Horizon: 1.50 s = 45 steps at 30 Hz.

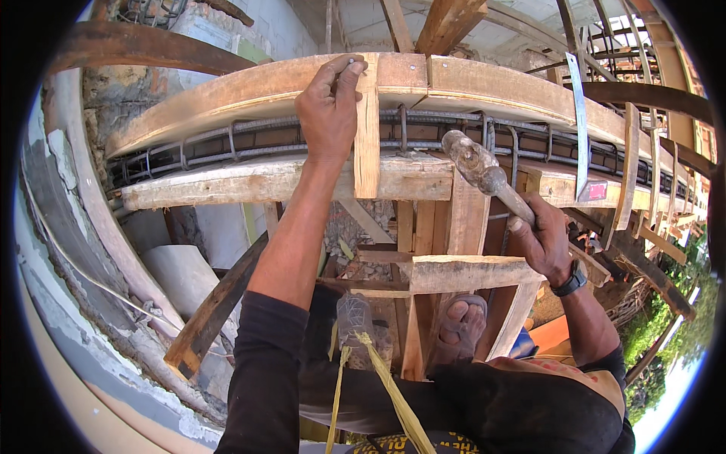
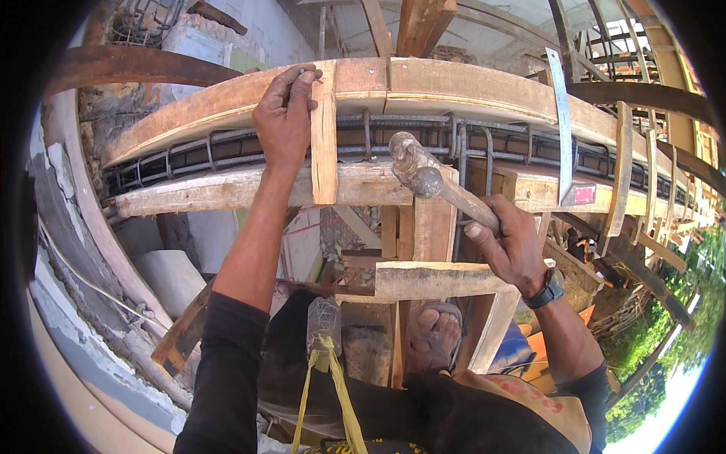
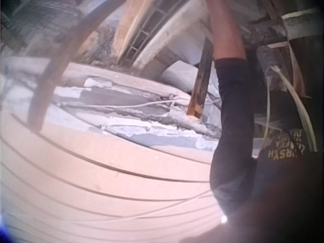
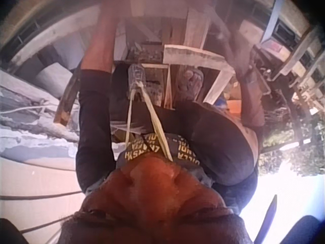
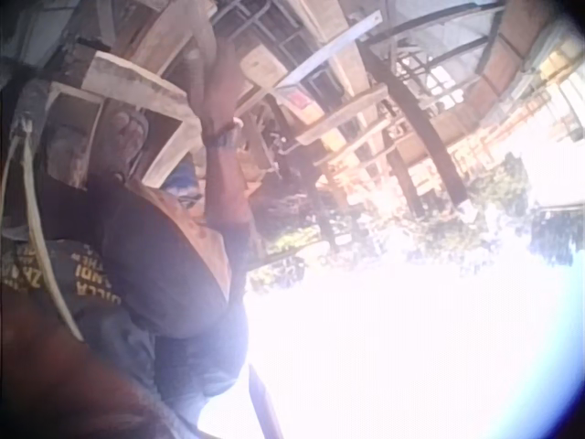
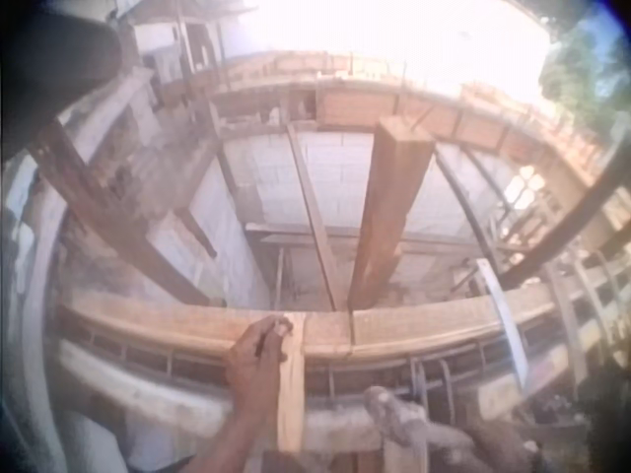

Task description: The person assembles wooden formwork on a construction site by positioning small wooden blocks against a curved wooden beam, hammering nails to secure them, and using a metal square and pencil to mark alignment. The person repeatedly measures, marks, and nails the blocks to ensure proper fit.

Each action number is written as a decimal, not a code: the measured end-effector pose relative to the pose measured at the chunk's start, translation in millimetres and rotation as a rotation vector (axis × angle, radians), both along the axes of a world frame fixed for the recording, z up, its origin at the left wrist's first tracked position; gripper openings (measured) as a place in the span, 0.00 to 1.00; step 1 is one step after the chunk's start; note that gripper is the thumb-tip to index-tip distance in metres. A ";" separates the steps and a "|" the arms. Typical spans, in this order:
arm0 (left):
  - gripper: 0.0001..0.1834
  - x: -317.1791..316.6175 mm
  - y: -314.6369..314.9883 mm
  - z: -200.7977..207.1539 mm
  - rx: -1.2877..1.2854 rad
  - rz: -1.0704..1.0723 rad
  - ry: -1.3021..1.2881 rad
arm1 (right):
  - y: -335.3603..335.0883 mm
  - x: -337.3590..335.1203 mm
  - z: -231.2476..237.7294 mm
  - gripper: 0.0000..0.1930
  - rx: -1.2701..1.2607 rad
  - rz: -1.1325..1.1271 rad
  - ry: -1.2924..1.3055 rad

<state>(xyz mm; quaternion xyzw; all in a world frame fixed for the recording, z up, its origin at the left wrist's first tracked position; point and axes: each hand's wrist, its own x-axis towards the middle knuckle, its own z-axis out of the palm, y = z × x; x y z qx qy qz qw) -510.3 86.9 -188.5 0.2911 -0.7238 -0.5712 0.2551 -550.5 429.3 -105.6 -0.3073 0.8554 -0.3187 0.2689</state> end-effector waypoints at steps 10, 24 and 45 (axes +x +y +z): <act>0.14 -0.3 -1.8 -1.7 -0.017 0.003 0.005 | -35.7 -7.3 10.2 0.23 -0.121 -0.099 -0.281; 0.13 -2.6 -7.0 -26.0 -0.294 -0.020 0.056 | -123.6 -42.7 21.9 0.27 -0.138 0.018 0.022; 0.11 -4.5 -5.6 -22.4 -0.399 -0.001 0.032 | -143.4 -33.3 21.8 0.24 -0.237 0.056 0.178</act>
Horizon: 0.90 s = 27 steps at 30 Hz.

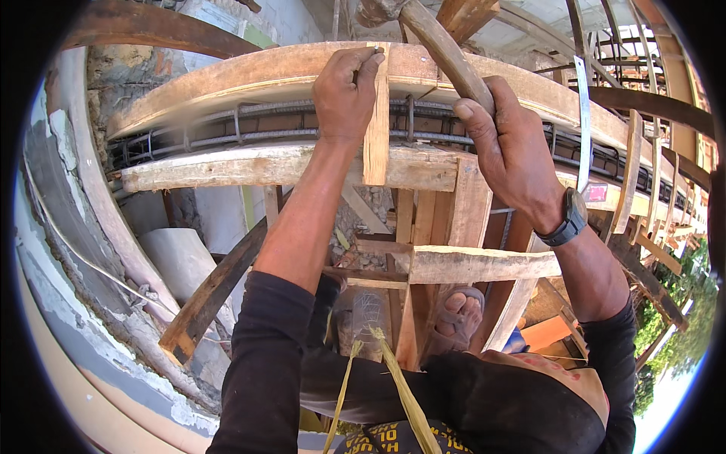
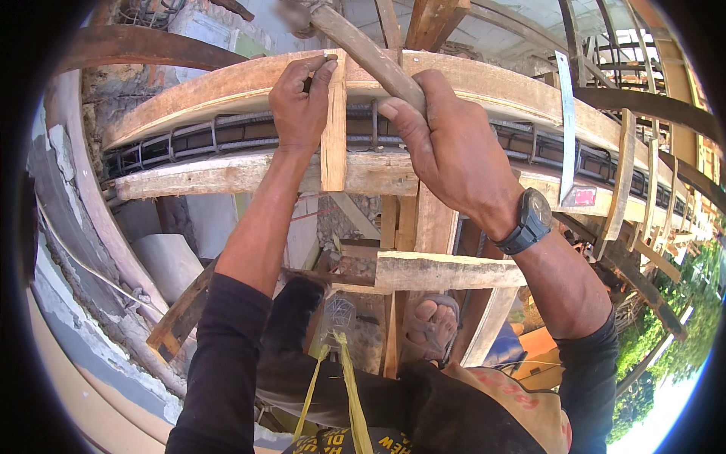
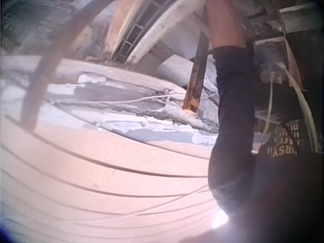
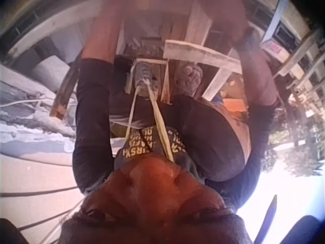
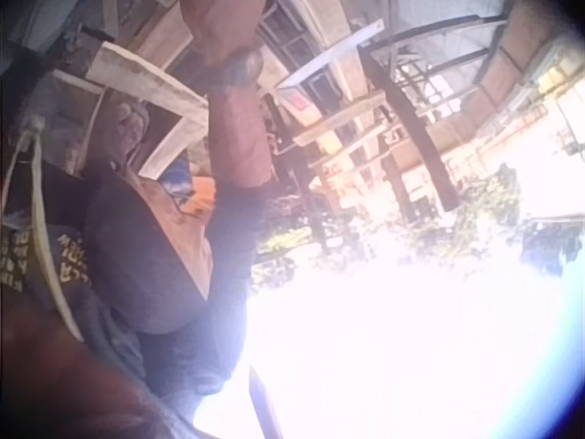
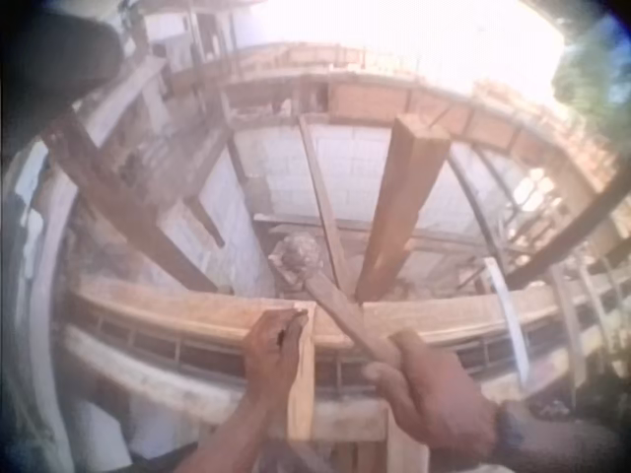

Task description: The person assembles wooden formwork on a construction site by positioning small wooden blocks against a curved wooden beam, hammering nails to secure them, and using a metal square and pencil to mark alignment. The person repeatedly measures, marks, and nails the blocks to ensure proper fit.

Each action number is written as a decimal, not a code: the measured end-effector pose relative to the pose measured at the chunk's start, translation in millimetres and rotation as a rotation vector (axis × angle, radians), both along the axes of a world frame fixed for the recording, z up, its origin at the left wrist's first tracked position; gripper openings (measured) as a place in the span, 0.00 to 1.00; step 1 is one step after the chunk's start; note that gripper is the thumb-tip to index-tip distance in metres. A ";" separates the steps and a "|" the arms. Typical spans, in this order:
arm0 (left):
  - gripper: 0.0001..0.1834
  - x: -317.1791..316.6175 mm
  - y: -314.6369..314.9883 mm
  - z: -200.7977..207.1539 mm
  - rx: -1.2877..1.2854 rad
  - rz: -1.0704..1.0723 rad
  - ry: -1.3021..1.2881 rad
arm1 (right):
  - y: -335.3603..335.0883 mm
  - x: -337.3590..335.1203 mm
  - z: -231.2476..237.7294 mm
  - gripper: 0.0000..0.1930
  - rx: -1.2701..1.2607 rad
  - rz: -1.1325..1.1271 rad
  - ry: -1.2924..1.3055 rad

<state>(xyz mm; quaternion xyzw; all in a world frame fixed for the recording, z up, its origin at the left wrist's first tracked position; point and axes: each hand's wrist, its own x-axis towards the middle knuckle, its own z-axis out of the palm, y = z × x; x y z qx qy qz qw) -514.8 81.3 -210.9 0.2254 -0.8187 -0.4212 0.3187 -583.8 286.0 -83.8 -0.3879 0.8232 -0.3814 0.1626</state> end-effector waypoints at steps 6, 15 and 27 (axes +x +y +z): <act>0.10 -1.1 -0.1 6.2 0.034 -0.018 -0.017 | -0.9 -5.4 -4.5 0.23 0.227 0.035 -0.071; 0.10 -0.9 2.7 9.6 0.035 -0.028 -0.026 | -2.0 -3.8 2.8 0.21 0.168 0.038 -0.021; 0.09 -2.2 -0.7 4.8 0.005 -0.012 -0.055 | -0.6 -7.5 -1.4 0.23 0.287 0.086 -0.054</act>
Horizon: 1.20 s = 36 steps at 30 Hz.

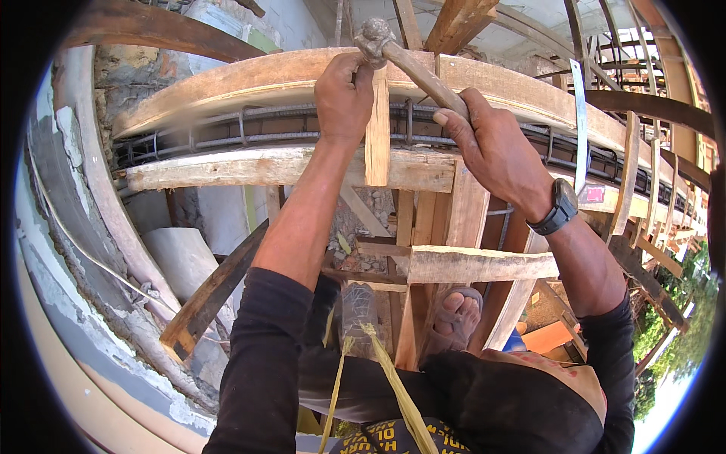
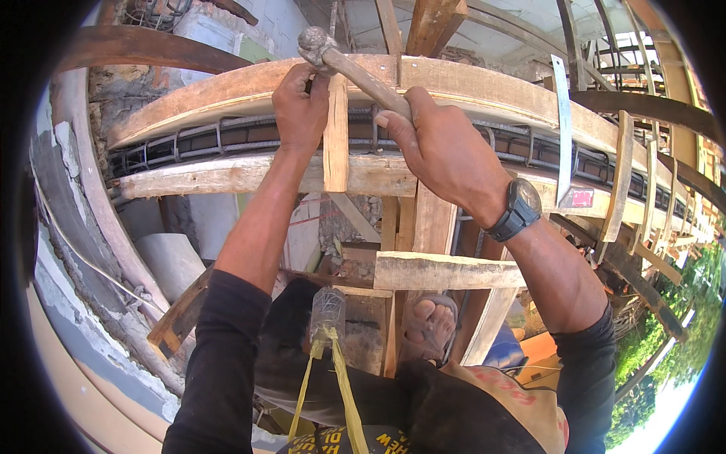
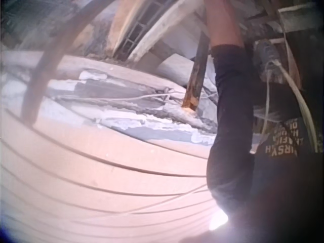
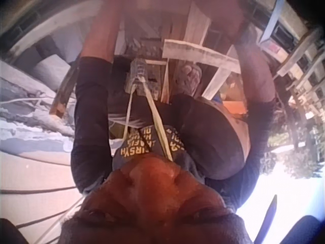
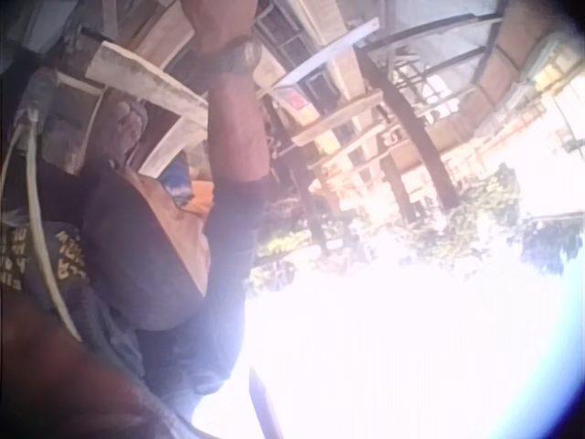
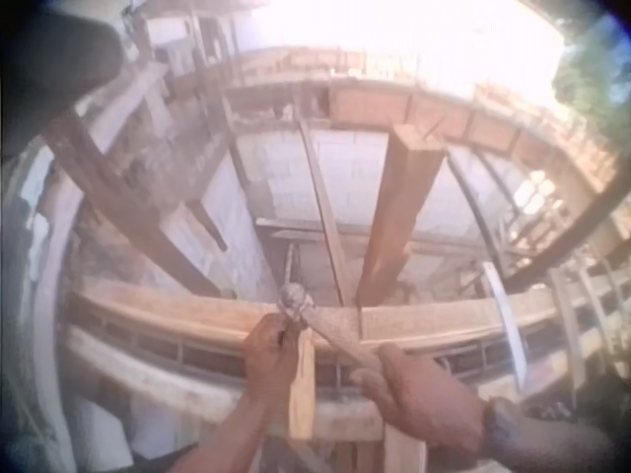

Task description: The person assembles wooden formwork on a construction site by positioning small wooden blocks against a curved wooden beam, hammering nails to secure them, and using a metal square and pencil to mark alignment. The person repeatedly measures, marks, and nails the blocks to ensure proper fit.

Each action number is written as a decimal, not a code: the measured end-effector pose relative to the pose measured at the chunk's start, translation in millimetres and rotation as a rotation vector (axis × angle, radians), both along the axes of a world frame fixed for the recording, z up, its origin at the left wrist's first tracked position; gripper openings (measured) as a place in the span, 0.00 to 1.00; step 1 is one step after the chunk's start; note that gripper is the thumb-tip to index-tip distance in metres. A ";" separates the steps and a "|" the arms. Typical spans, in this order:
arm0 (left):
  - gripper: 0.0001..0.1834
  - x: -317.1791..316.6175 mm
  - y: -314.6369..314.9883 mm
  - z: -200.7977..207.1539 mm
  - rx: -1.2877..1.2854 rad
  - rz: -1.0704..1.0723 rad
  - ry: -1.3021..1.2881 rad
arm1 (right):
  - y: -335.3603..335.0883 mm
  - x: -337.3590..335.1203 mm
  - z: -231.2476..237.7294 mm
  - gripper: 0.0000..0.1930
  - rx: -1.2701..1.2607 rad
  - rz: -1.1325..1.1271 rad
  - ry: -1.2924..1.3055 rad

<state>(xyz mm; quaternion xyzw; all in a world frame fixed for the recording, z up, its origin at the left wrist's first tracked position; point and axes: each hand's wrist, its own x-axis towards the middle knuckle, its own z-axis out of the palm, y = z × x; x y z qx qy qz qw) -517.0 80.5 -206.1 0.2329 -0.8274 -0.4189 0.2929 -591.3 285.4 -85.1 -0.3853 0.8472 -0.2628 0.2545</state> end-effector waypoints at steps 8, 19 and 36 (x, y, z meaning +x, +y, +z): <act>0.11 5.1 3.7 7.1 0.037 -0.001 -0.013 | 20.7 9.4 13.1 0.26 -0.147 -0.162 -0.117; 0.11 3.4 7.3 -3.7 0.036 0.074 0.091 | 6.8 6.7 19.5 0.26 -0.294 -0.130 -0.032; 0.11 0.7 4.9 -2.7 0.011 0.070 -0.019 | -2.6 3.0 3.7 0.24 -0.103 -0.045 -0.031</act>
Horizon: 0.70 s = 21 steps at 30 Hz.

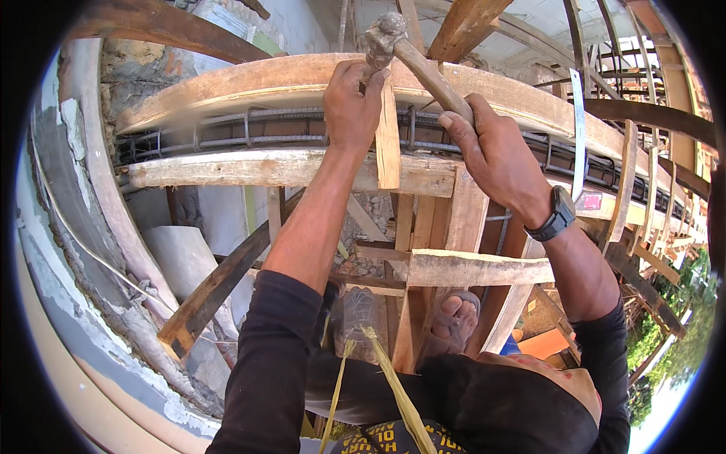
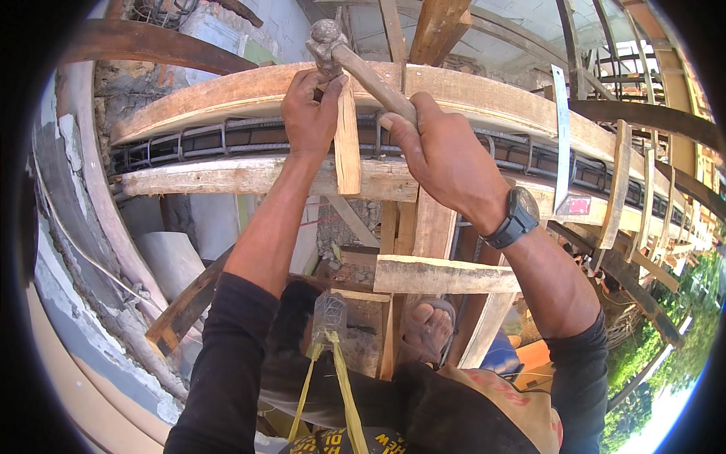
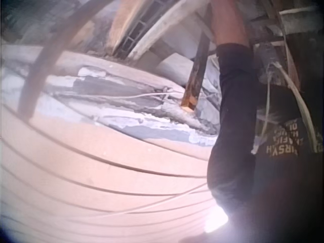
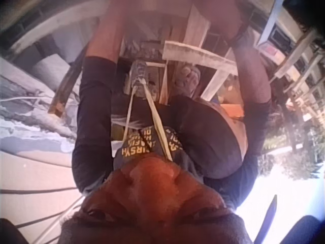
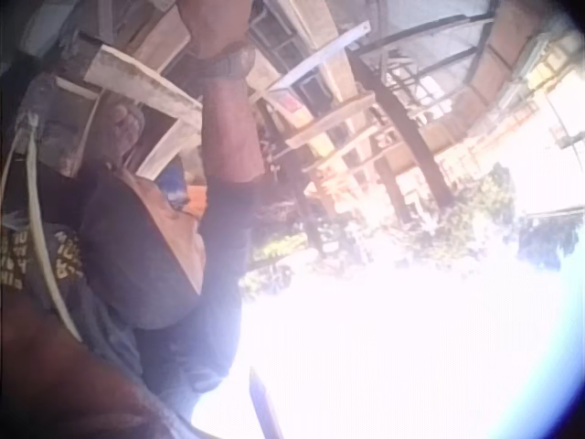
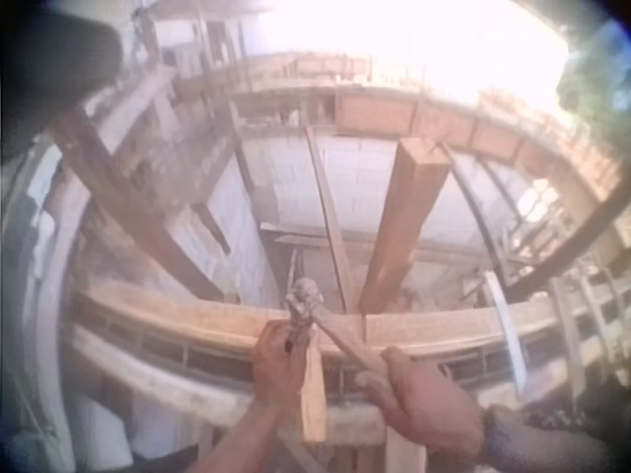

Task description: The person assembles wooden formwork on a construction site by positioning small wooden blocks against a curved wooden beam, hammering nails to secure them, and using a metal square and pencil to mark alignment. The person repeatedly measures, marks, and nails the blocks to ensure proper fit.

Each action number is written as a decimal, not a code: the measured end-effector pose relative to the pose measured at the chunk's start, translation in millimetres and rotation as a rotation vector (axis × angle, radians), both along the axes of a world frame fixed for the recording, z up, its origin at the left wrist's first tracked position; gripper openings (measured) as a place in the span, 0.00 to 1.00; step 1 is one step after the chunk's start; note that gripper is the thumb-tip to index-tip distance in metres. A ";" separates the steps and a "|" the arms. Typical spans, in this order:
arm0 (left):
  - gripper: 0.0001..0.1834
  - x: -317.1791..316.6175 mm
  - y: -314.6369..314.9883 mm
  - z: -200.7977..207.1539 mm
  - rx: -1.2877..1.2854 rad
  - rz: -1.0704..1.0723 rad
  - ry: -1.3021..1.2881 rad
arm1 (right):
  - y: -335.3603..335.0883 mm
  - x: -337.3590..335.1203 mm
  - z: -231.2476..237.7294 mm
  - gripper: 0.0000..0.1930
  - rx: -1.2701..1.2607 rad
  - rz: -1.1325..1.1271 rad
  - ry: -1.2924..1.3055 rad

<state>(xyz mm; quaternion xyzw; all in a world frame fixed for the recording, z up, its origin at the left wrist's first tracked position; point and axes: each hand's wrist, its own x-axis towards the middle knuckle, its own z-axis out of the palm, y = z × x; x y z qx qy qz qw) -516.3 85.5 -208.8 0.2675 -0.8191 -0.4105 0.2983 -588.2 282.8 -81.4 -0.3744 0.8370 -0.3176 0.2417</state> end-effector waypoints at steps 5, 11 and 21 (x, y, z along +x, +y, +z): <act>0.20 10.5 7.9 27.0 0.096 0.033 -0.062 | 8.1 5.5 14.4 0.27 -0.108 -0.133 -0.047; 0.45 43.1 41.3 36.1 0.028 0.053 -0.623 | 26.6 4.2 -0.1 0.29 -0.062 -0.214 -0.183; 0.29 38.7 39.5 36.0 0.073 -0.045 -0.747 | 31.6 7.7 9.1 0.29 0.001 -0.175 -0.205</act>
